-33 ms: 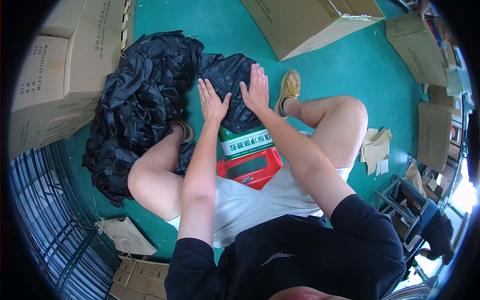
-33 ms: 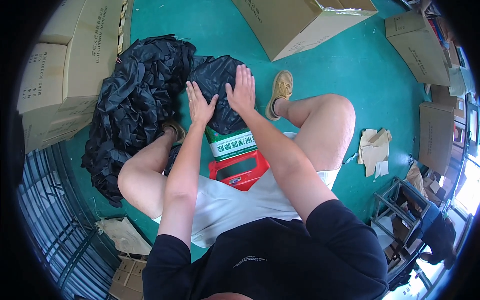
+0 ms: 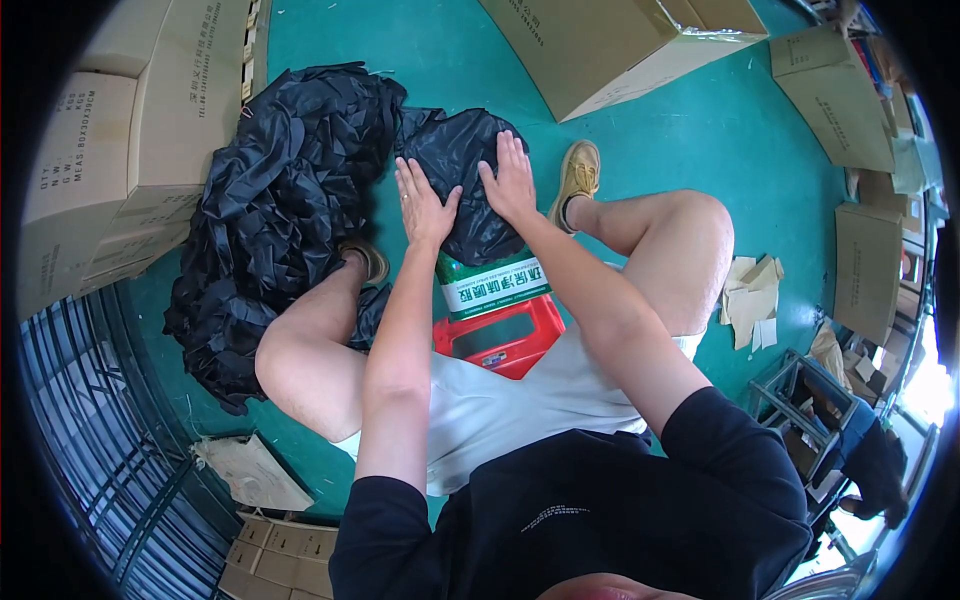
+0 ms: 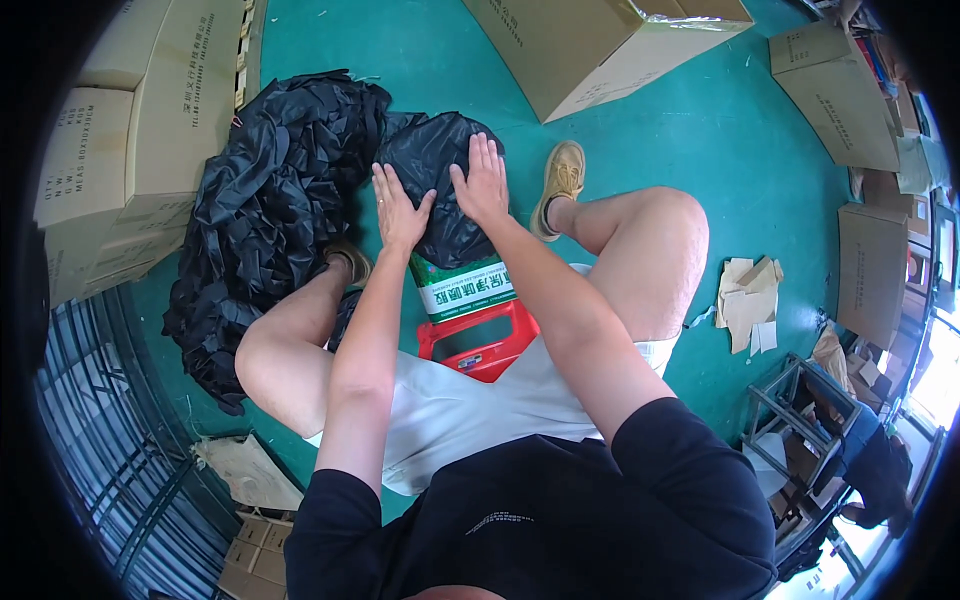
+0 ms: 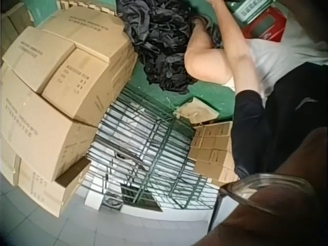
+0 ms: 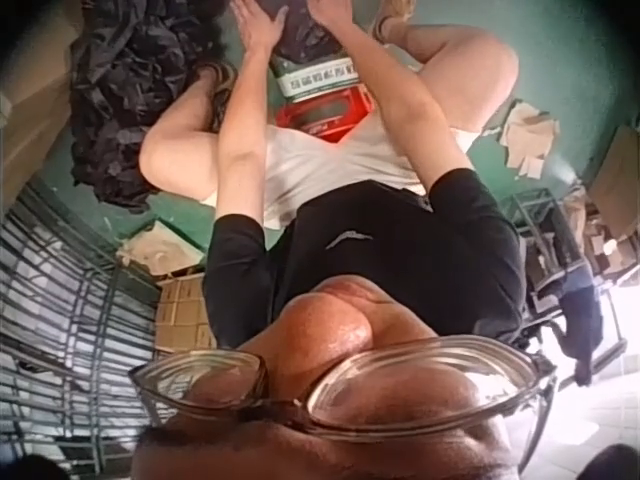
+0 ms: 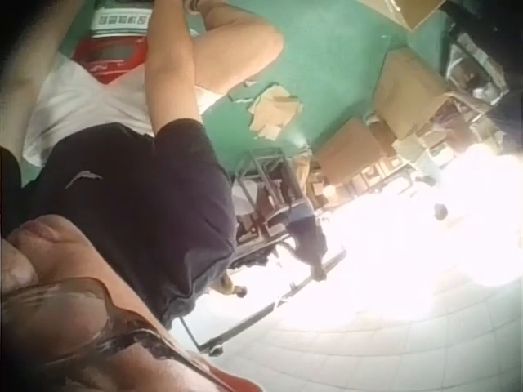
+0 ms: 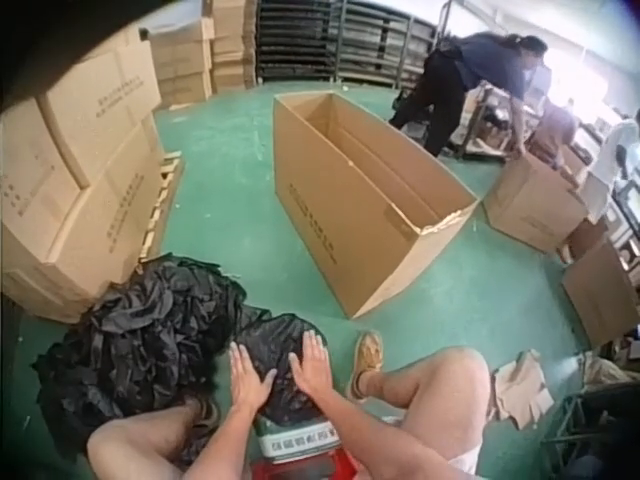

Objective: Folding and inspecting black fabric bags or covers in a manufacturing workshop.

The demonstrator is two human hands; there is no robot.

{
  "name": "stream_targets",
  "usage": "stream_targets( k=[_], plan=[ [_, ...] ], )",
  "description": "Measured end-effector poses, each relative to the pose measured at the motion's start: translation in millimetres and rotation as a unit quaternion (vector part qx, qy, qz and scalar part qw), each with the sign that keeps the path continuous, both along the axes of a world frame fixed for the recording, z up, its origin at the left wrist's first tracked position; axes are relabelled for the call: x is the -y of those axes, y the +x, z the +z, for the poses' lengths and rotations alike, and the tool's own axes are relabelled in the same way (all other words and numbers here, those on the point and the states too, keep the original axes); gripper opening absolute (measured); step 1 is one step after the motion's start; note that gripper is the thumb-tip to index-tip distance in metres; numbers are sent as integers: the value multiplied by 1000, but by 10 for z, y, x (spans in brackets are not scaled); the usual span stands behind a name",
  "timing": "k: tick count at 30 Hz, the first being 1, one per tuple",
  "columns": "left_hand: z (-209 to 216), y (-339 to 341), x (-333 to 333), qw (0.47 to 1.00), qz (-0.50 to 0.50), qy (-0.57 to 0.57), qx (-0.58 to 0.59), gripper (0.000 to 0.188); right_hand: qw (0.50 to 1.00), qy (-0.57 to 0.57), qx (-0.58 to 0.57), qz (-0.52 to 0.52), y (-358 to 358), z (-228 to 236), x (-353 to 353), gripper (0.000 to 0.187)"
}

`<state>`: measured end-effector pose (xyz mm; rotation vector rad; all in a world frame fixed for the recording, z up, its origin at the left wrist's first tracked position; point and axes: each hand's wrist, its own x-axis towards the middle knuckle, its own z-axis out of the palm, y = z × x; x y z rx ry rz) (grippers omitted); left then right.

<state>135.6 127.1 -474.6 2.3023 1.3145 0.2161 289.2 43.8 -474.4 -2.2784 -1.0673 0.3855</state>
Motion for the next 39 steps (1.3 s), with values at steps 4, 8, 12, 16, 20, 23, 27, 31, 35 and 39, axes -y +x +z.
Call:
stream_targets(
  k=[4, 8, 12, 16, 20, 23, 27, 31, 35, 39],
  plan=[
    [31, -42, -43, 999, 21, -11, 35, 109, 996, 59, -50, -39, 46, -67, -36, 64],
    [34, -116, -74, 998, 53, -21, 39, 107, 985, 53, -117, -114, 84, -22, -95, 55],
    [-16, -214, -132, 989, 104, -63, 81, 91, 986, 25, -126, -105, 146, 65, -91, 59],
    [43, -556, -514, 970, 190, 150, -32, 73, 991, 85, -28, -96, 120, 234, -229, 61],
    [489, -840, -924, 921, 341, 76, -173, 67, 997, 61, -43, 25, 358, 909, -464, 64],
    [606, -1079, -1224, 909, 369, -48, -188, 58, 989, 48, -107, 91, 418, 1573, -548, 63],
    [601, -1470, -1530, 904, 365, -78, -209, 36, 958, 45, -172, 226, 484, 2064, -326, 58],
    [539, -1326, -1542, 940, 263, -125, -180, 50, 963, -109, -149, 196, 661, 2067, -110, 55],
    [385, -1191, -1473, 950, 221, -116, -185, 48, 953, -45, -95, 284, 513, 1935, -134, 52],
    [365, -1186, -1671, 964, 263, -25, -25, 51, 939, -62, -18, 337, 383, 1934, -144, 55]
  ],
)
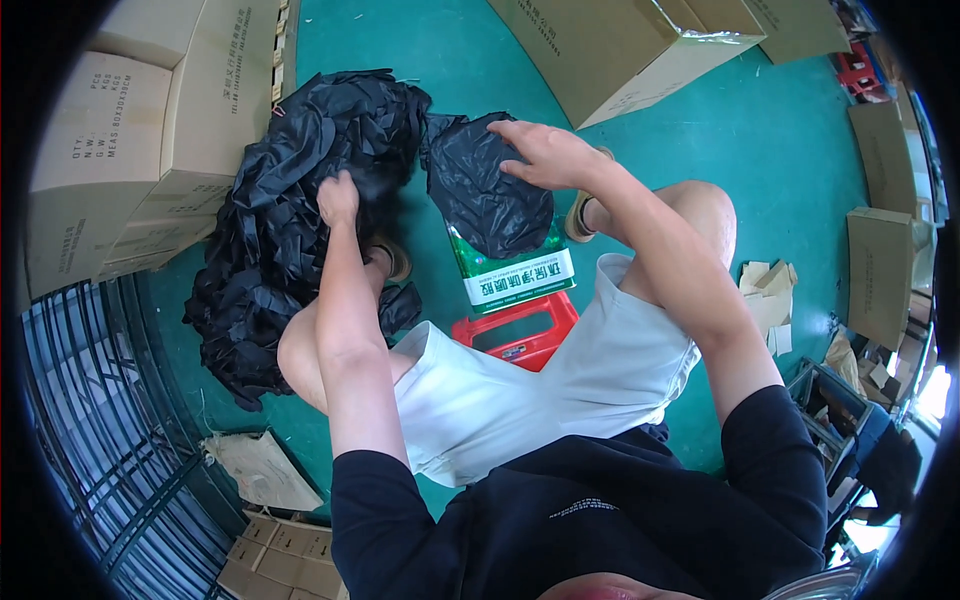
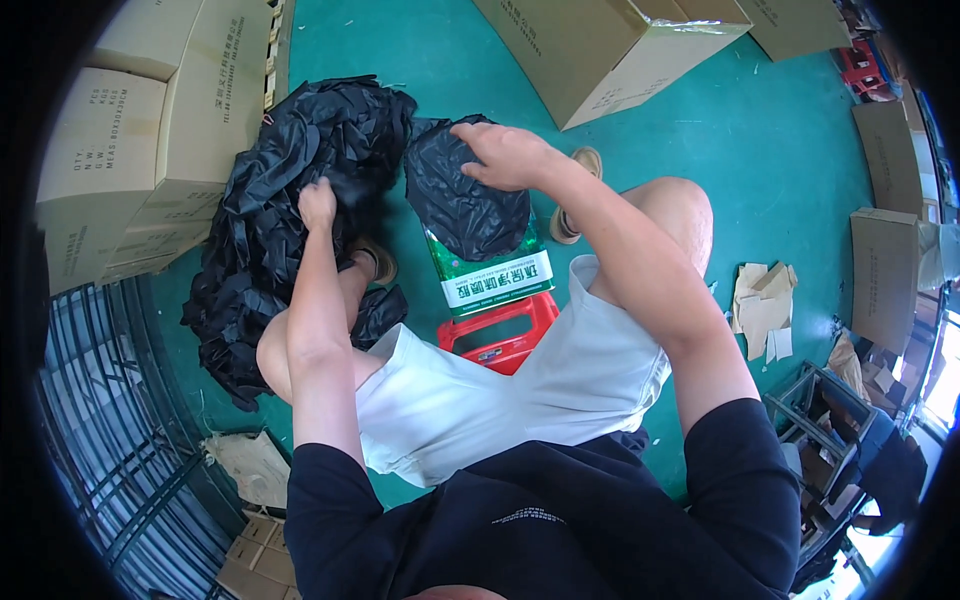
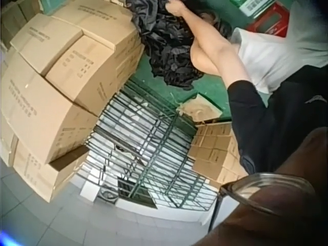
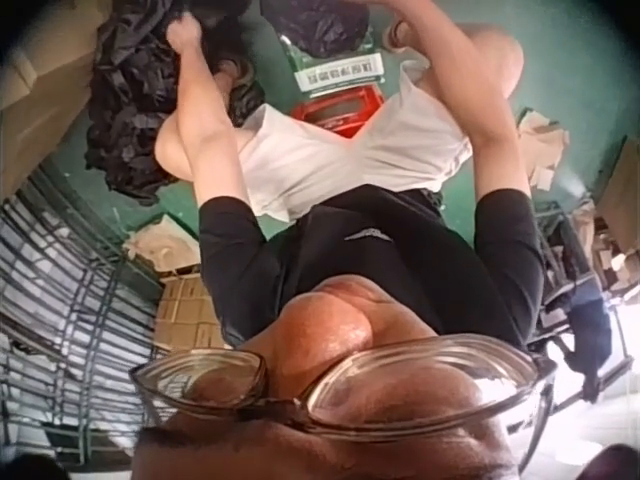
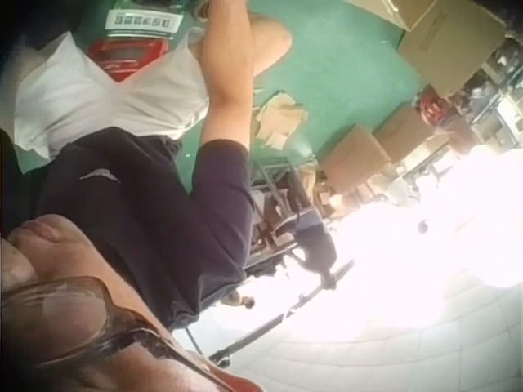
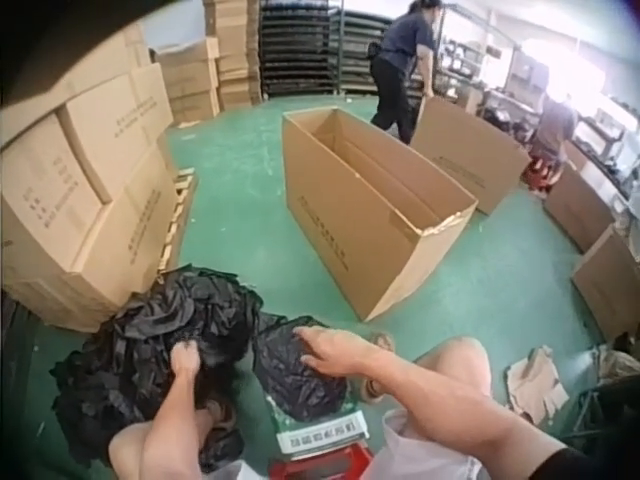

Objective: Folding and inspecting black fabric bags or covers in a manufacturing workshop.

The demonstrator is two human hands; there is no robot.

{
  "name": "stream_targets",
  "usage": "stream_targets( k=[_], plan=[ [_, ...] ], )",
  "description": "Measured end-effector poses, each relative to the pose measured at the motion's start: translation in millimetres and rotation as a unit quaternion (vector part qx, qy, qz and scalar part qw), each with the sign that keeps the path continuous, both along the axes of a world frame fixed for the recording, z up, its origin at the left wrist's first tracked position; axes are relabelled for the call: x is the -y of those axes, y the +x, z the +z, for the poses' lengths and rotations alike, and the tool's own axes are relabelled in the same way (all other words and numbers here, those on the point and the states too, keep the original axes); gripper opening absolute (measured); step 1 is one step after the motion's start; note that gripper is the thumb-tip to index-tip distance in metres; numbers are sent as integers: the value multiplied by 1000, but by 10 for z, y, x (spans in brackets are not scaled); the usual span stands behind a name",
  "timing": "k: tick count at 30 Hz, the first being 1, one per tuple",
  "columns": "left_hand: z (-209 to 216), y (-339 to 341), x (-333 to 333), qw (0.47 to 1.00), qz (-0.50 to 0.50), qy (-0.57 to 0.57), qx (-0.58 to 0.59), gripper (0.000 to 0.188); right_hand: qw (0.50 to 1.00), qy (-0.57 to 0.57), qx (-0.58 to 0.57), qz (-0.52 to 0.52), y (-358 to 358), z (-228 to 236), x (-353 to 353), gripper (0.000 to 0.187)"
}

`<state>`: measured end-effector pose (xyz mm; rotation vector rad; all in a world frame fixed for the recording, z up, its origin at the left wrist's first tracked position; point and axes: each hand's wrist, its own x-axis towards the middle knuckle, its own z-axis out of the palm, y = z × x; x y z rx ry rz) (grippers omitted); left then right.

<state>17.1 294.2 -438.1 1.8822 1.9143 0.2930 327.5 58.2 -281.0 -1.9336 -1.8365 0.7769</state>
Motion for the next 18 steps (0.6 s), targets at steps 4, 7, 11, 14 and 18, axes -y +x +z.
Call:
stream_targets(
  k=[4, 7, 11, 14, 18],
  plan=[
    [563, -67, -569, 964, -38, 22, 263, 42, 999, -9, 43, 28, -70, 86, -124, 59],
    [1310, 212, -376, 860, -49, -117, 494, 23, 999, 41, 29, 19, -34, 70, -88, 58],
    [2108, 163, 484, 751, -165, -155, 621, 28, 979, -28, -201, -15, -147, 195, -228, 60],
    [2315, 220, 926, 736, -205, -161, 625, 11, 668, -216, -690, -177, -299, 364, -185, 66],
    [2377, 409, 1067, 735, -295, -212, 572, 24, 691, -66, -711, -115, -443, 505, -163, 47]
  ],
)
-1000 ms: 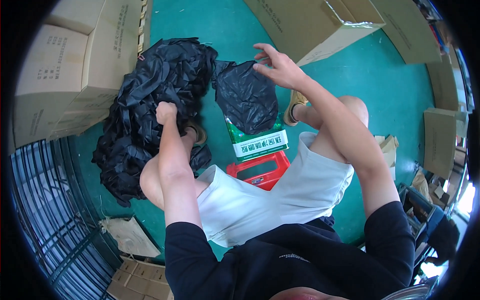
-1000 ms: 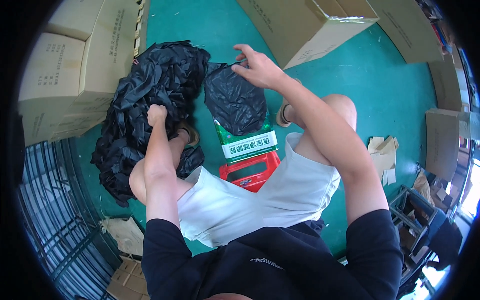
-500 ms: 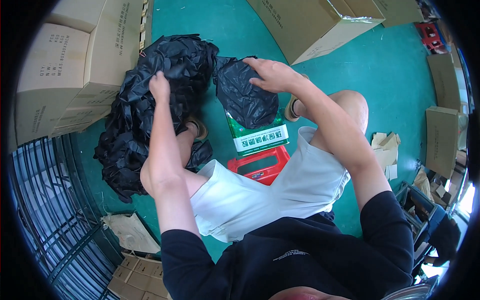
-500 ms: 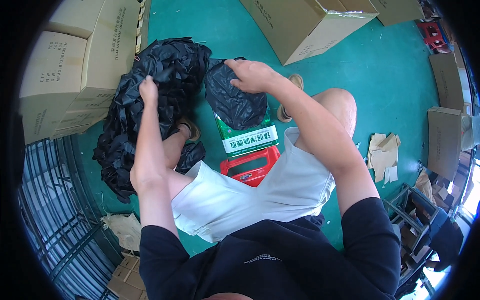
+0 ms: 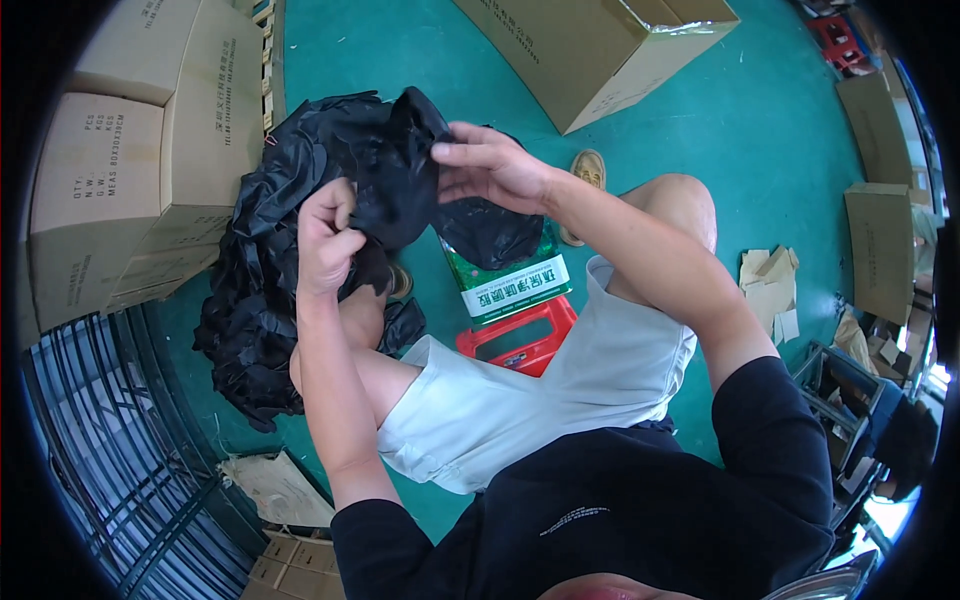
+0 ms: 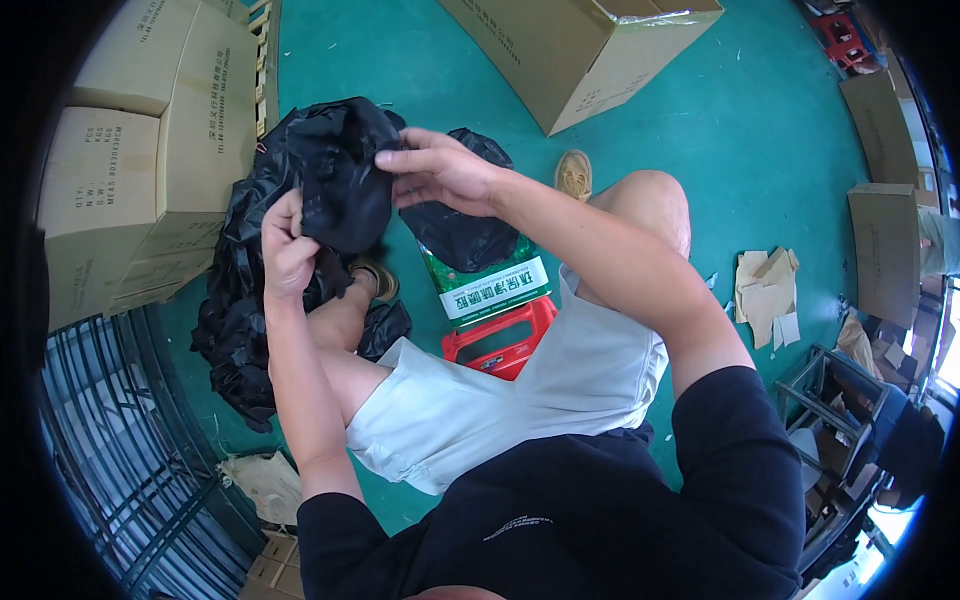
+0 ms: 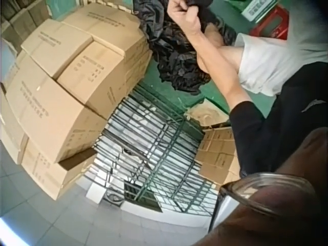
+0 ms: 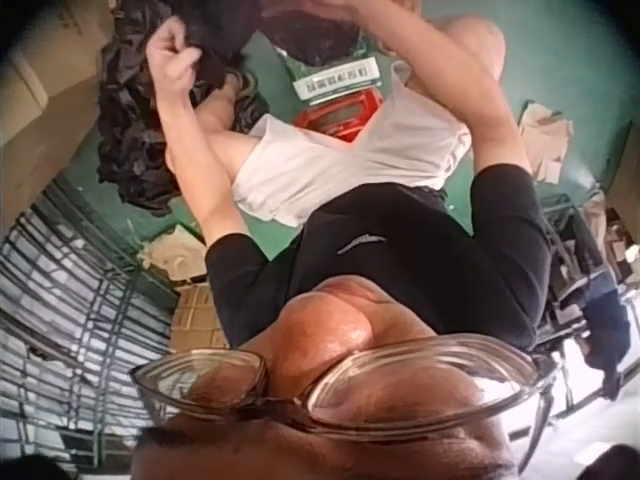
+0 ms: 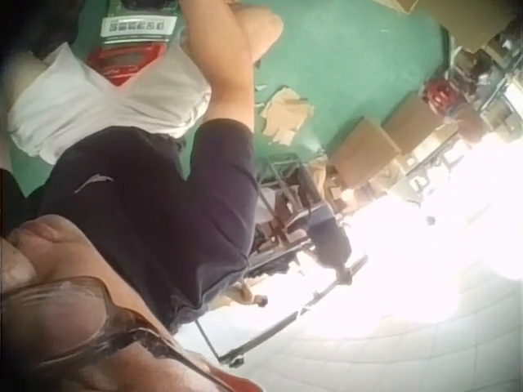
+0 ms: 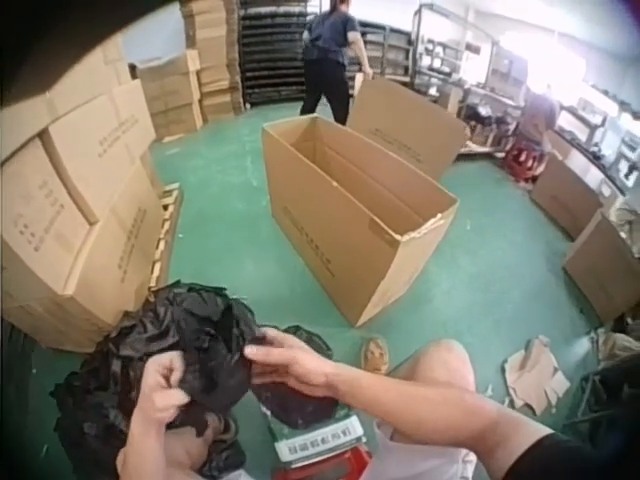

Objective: Folding and inspecting black fabric bags or covers in a manufacturing workshop.

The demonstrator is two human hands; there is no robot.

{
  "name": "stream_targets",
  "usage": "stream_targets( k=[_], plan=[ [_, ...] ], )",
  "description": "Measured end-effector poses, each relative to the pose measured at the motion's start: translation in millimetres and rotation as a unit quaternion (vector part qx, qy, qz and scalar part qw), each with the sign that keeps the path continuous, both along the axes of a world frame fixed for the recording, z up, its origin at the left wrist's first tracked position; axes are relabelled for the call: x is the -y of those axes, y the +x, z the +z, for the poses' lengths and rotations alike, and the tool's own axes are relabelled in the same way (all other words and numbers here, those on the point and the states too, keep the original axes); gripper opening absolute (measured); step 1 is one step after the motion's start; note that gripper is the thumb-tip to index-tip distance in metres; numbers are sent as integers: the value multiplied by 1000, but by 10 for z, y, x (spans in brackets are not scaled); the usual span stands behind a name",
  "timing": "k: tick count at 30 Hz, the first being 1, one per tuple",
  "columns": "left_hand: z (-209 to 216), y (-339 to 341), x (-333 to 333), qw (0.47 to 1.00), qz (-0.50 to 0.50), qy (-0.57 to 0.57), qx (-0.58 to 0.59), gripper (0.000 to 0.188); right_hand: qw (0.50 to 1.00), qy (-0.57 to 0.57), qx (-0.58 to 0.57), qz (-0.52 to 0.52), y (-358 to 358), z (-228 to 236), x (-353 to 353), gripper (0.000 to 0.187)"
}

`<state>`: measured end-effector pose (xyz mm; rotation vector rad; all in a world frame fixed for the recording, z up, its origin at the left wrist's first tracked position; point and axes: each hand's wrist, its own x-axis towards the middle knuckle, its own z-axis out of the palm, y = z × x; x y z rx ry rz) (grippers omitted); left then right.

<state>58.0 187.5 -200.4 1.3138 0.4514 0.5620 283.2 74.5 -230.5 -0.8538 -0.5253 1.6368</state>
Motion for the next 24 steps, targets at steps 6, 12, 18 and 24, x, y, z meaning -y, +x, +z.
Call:
stream_targets(
  k=[6, 12, 18, 24],
  plan=[
    [-86, 220, -136, 989, -143, -19, -27, 35, 992, 37, 5, -117, 202, 15, -78, 30],
    [-354, 402, -182, 994, -24, -79, -69, 40, 981, 40, -154, -107, 181, 159, -128, 48],
    [-80, 683, 32, 997, 74, -30, 15, 44, 980, 33, -176, -86, 186, 150, -117, 43],
    [-252, 644, -41, 991, 127, 52, -10, 17, 989, 85, 65, -106, 155, 60, -71, 81]
  ],
)
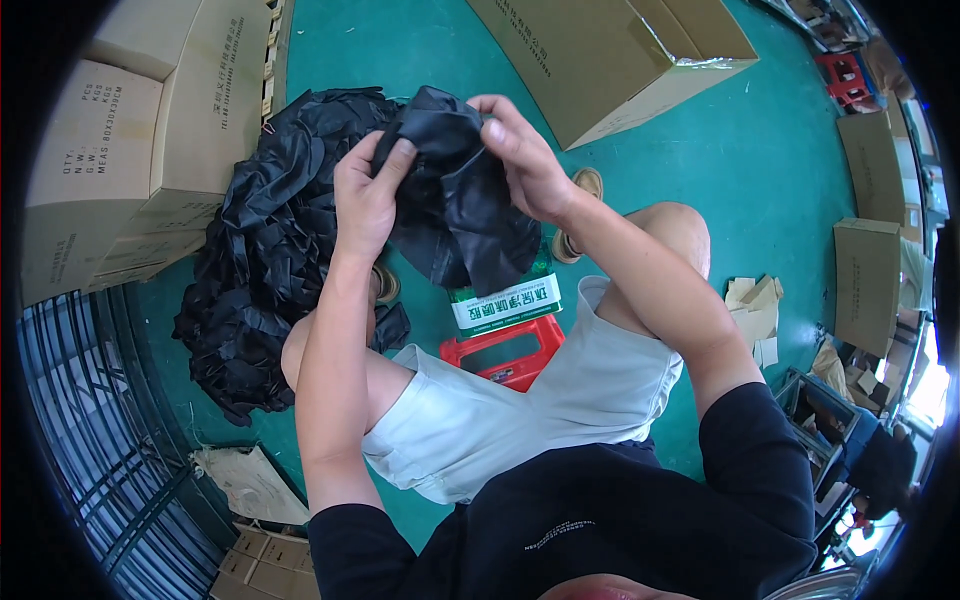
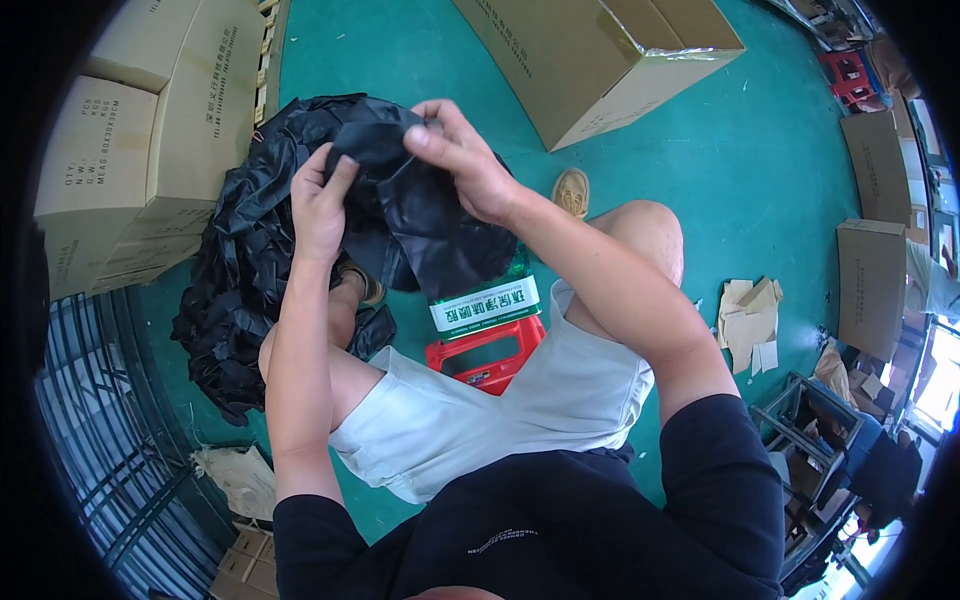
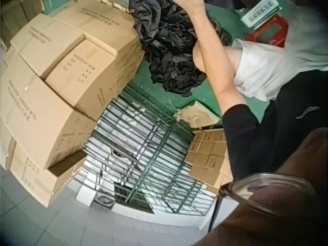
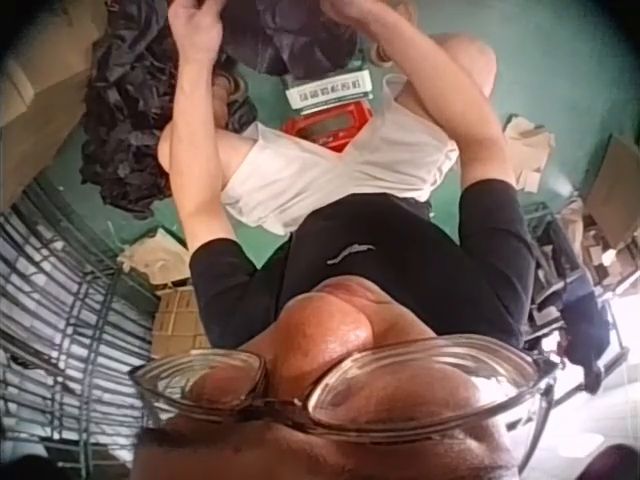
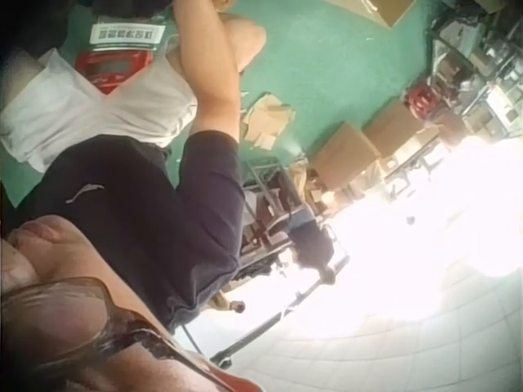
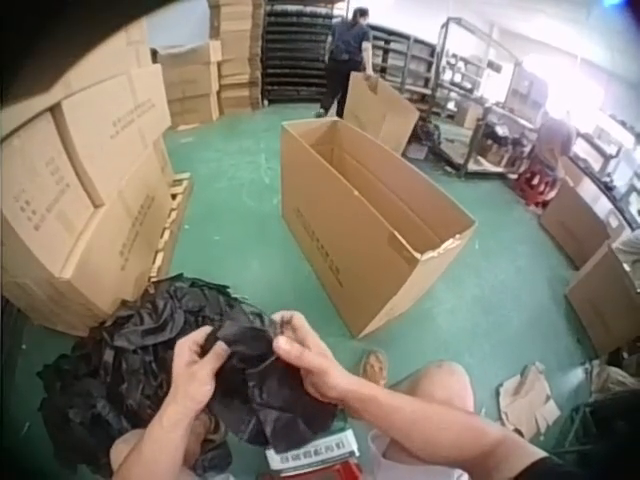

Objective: Folding and inspecting black fabric bags or covers in a manufacturing workshop.

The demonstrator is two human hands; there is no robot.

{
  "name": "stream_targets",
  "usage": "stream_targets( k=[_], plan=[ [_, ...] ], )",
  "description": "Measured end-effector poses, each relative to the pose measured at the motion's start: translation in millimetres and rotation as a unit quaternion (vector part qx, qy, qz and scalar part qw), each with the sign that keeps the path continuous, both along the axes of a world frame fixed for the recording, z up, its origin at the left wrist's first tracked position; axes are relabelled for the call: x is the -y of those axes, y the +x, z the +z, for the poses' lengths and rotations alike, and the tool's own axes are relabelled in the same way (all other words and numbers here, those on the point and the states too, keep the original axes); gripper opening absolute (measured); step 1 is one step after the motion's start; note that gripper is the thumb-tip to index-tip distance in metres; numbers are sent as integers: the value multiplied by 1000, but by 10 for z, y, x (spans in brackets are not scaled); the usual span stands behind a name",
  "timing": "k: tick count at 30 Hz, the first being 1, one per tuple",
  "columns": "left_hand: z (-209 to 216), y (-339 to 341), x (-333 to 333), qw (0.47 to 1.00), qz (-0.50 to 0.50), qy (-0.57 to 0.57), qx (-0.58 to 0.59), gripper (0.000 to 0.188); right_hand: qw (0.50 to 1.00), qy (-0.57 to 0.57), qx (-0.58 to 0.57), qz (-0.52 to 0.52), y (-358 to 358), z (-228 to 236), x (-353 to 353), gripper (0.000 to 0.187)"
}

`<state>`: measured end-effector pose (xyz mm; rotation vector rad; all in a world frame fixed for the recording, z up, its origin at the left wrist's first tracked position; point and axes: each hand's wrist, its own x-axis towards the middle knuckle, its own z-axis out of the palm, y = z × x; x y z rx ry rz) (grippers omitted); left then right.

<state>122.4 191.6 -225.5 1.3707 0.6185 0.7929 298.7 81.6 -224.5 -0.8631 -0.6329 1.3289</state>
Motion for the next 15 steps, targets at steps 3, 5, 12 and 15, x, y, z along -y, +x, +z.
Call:
stream_targets(
  k=[3, 5, 12, 15],
  plan=[
    [-65, -37, -4, 997, 32, -56, 42, 20, 947, 54, 311, -56, -21, 1, 38, 107],
    [-86, -31, 10, 996, 45, -71, 43, 24, 924, 72, 370, -62, -69, 17, 42, 120],
    [-64, 20, 86, 996, 25, -82, 15, 42, 898, 4, 438, -51, -291, -47, 92, 69],
    [-47, 25, 105, 995, 14, -95, 15, 43, 883, 55, 457, -89, -325, 48, 110, 59]
  ],
)
